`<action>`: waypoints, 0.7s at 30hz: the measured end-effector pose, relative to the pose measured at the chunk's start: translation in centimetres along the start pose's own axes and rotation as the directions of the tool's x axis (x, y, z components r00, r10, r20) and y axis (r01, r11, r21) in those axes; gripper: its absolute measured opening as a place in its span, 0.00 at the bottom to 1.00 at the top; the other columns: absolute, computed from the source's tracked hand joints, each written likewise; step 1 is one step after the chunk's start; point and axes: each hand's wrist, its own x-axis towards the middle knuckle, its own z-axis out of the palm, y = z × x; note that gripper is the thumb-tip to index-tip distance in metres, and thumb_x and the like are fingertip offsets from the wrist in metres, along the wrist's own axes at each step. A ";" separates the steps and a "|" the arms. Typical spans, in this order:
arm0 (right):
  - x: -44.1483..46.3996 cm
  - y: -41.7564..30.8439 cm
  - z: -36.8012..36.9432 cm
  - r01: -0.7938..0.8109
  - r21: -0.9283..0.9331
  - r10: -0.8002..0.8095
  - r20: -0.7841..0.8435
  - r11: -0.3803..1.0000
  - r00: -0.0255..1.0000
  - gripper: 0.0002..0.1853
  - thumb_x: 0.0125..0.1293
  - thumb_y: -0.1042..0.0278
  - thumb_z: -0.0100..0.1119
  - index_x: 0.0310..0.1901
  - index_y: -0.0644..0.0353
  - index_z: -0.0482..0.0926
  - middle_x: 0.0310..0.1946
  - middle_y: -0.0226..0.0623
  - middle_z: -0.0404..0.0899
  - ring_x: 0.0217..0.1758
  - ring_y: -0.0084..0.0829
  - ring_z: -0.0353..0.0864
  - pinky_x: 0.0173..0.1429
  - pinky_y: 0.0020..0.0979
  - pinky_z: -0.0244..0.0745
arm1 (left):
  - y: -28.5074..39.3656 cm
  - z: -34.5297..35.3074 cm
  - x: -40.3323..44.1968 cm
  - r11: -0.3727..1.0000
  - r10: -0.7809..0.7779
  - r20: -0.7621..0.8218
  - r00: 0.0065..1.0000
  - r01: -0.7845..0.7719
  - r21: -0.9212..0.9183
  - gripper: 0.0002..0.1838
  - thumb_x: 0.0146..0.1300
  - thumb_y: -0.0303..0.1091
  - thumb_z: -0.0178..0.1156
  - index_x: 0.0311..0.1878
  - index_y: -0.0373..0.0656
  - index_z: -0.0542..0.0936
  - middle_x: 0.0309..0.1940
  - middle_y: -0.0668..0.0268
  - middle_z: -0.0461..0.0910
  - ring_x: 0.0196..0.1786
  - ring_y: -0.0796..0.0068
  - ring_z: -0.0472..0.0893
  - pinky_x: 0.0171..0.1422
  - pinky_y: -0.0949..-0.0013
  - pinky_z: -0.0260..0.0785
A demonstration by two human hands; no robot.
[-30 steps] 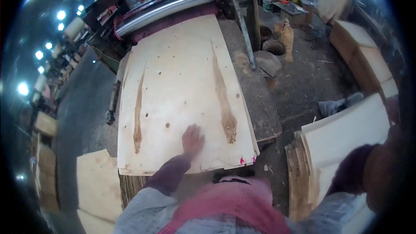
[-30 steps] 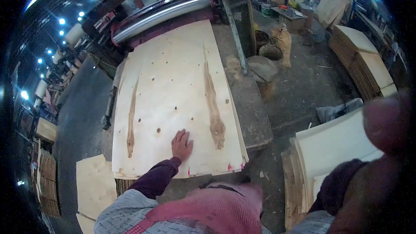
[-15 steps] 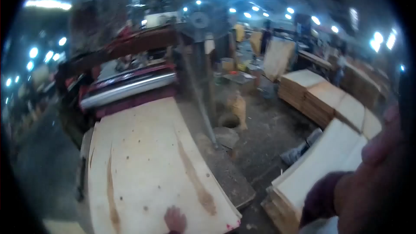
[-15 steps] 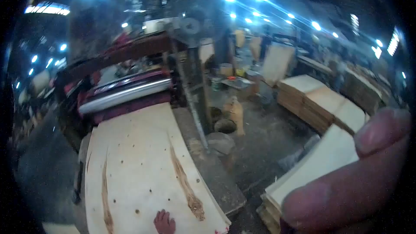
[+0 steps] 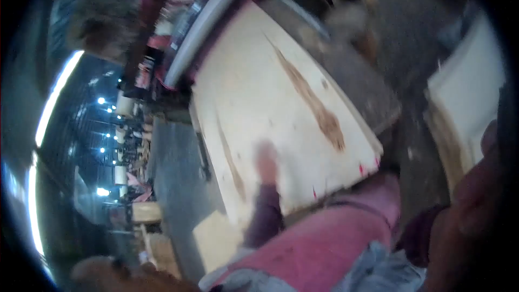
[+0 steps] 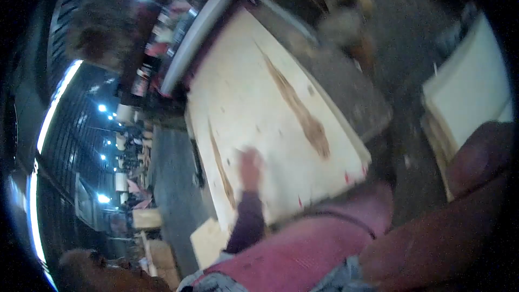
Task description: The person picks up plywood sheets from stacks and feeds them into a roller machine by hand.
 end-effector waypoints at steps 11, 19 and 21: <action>-4.6 -0.9 0.3 -0.134 0.013 0.133 0.063 0.991 0.989 0.07 0.65 0.72 0.59 0.43 0.64 0.78 0.36 0.41 0.80 0.40 0.32 0.79 0.47 0.35 0.73 | 20.6 36.2 -14.3 -0.003 0.884 0.413 0.219 -0.880 0.474 0.29 0.66 0.48 0.55 0.67 0.44 0.69 0.67 0.51 0.67 0.68 0.51 0.64 0.72 0.47 0.52; -6.3 -1.9 -0.8 -0.169 -0.059 0.172 0.057 0.984 0.983 0.07 0.65 0.73 0.59 0.42 0.64 0.78 0.36 0.41 0.80 0.39 0.31 0.79 0.47 0.34 0.73 | 20.9 40.5 -22.2 -0.447 0.812 0.510 -0.283 -0.864 0.231 0.35 0.63 0.49 0.60 0.69 0.41 0.66 0.70 0.49 0.63 0.73 0.50 0.59 0.77 0.43 0.44; -7.0 -1.8 -1.1 -0.174 -0.078 0.178 0.051 0.982 0.983 0.07 0.64 0.73 0.59 0.42 0.64 0.78 0.35 0.41 0.80 0.39 0.31 0.79 0.46 0.34 0.73 | 19.8 38.9 -22.7 -0.389 0.816 0.503 -0.284 -0.914 0.114 0.36 0.62 0.50 0.61 0.69 0.40 0.65 0.71 0.48 0.62 0.74 0.49 0.58 0.78 0.42 0.42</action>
